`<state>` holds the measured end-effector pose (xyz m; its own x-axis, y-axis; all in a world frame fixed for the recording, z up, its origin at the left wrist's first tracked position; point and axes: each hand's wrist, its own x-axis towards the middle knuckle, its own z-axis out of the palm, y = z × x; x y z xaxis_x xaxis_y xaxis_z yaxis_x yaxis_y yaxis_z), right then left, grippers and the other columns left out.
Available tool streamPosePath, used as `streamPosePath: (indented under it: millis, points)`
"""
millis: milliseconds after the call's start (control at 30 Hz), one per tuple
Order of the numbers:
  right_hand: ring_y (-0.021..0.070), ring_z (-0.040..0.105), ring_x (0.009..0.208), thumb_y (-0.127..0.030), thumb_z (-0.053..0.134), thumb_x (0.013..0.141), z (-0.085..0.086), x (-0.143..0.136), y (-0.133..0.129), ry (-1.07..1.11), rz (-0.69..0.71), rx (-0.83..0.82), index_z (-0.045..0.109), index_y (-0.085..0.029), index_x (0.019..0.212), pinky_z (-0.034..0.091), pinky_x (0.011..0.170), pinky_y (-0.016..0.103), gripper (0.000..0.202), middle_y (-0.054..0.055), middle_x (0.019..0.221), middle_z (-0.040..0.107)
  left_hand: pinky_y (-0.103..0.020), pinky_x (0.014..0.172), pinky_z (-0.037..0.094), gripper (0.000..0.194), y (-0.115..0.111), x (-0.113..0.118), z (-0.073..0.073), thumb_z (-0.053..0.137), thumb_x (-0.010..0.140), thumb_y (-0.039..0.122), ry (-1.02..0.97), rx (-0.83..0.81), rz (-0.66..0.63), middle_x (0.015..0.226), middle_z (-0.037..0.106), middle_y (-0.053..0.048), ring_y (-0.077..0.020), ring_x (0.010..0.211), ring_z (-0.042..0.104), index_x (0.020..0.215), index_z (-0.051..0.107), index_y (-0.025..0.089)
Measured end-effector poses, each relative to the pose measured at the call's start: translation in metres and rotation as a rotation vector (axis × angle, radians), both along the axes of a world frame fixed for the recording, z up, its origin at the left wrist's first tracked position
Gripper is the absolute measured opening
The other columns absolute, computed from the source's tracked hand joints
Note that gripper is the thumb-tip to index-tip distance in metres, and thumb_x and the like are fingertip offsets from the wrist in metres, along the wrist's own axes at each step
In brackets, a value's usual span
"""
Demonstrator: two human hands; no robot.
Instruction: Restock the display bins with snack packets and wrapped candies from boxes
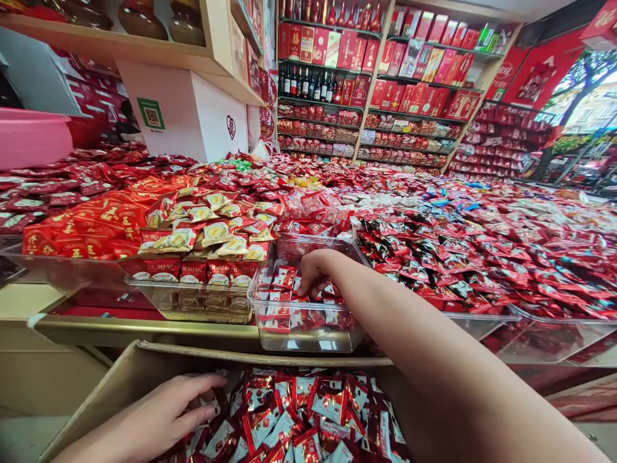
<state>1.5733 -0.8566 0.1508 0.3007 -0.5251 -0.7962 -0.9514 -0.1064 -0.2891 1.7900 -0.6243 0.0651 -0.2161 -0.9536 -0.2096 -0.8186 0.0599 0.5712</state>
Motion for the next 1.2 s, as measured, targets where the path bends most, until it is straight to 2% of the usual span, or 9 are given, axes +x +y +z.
streamPosePath:
  millis: [167,367,500,667,767,867,1000,1133,1200]
  points:
    - [0.0071,0.051,0.050,-0.026,0.072,0.045,0.002,0.004,0.005,0.042,0.067,0.044,0.056,-0.009,0.064,0.039,0.048,0.018,0.030,-0.001,0.054,0.056,-0.029,0.082,0.037,0.033,0.000,0.000,0.002,0.046,0.071,0.035,0.011,-0.003,-0.016,0.101,0.061,-0.003,-0.0203,0.094,0.053,0.102,0.056,0.028]
    - [0.0108,0.055,0.057,-0.010,0.063,0.054,0.028,0.003,0.019,-0.034,0.123,-0.018,0.053,-0.011,0.062,0.042,0.053,0.021,0.013,-0.001,0.054,0.055,-0.027,0.083,0.037,0.034,-0.002,0.004,-0.004,0.046,0.071,0.032,-0.004,-0.023,-0.007,0.102,0.060,-0.002,-0.0188,0.096,0.052,0.102,0.056,0.025]
    - [0.0104,0.052,0.056,-0.009,0.055,0.059,0.063,-0.018,0.029,-0.146,0.097,-0.297,0.048,-0.014,0.062,0.040,0.051,0.021,0.009,-0.003,0.053,0.052,-0.028,0.083,0.038,0.031,-0.007,0.001,-0.002,0.047,0.072,0.033,0.100,0.009,-0.021,0.102,0.060,-0.002,-0.0187,0.094,0.052,0.100,0.056,0.024]
    - [0.0063,0.045,0.049,-0.015,0.051,0.062,0.112,-0.062,0.084,-0.560,0.091,-0.889,0.046,-0.016,0.065,0.033,0.044,0.017,0.006,-0.003,0.056,0.050,-0.029,0.081,0.039,0.036,-0.001,-0.025,0.034,0.048,0.073,0.038,0.538,0.342,-0.089,0.104,0.057,-0.004,-0.0178,0.095,0.052,0.105,0.050,0.021]
    - [0.0057,0.044,0.050,-0.019,0.049,0.065,0.104,-0.068,0.139,-0.783,0.074,-0.867,0.045,-0.016,0.066,0.032,0.043,0.016,0.005,-0.002,0.058,0.051,-0.034,0.083,0.038,0.056,0.013,-0.052,0.059,0.052,0.069,0.044,0.891,0.411,-0.144,0.116,0.048,-0.006,-0.0195,0.098,0.050,0.119,0.034,0.027]
    - [0.0063,0.045,0.053,-0.019,0.051,0.062,0.064,-0.057,0.191,-0.827,0.151,-0.740,0.045,-0.017,0.064,0.033,0.044,0.016,0.006,-0.003,0.061,0.053,-0.038,0.080,0.040,0.075,0.028,-0.081,0.072,0.058,0.060,0.051,1.136,0.448,-0.158,0.119,0.044,-0.009,-0.0250,0.102,0.047,0.123,0.024,0.029]
    - [0.0061,0.044,0.050,-0.015,0.048,0.062,0.033,-0.046,0.212,-0.774,0.233,-0.663,0.049,-0.017,0.062,0.033,0.045,0.016,0.002,-0.003,0.056,0.053,-0.032,0.073,0.041,0.059,0.041,-0.103,0.057,0.055,0.069,0.042,1.131,0.510,0.043,0.103,0.054,-0.007,-0.0192,0.087,0.056,0.118,0.027,0.026]
    - [0.0073,0.046,0.055,-0.021,0.048,0.067,0.066,-0.053,0.171,-0.757,0.047,-0.976,0.052,-0.015,0.067,0.036,0.051,0.018,0.007,-0.001,0.061,0.054,-0.023,0.058,0.040,0.044,0.042,-0.101,0.027,0.054,0.069,0.042,1.112,0.468,0.274,0.092,0.059,-0.005,-0.0142,0.074,0.058,0.104,0.035,0.022]
    - [0.0077,0.046,0.053,-0.025,0.049,0.068,0.083,-0.052,0.141,-0.690,-0.014,-0.990,0.054,-0.015,0.070,0.036,0.048,0.019,0.012,0.000,0.061,0.054,-0.021,0.054,0.038,0.044,0.040,-0.097,0.016,0.055,0.067,0.042,1.101,0.460,0.348,0.087,0.059,-0.003,-0.0130,0.069,0.058,0.101,0.036,0.022]
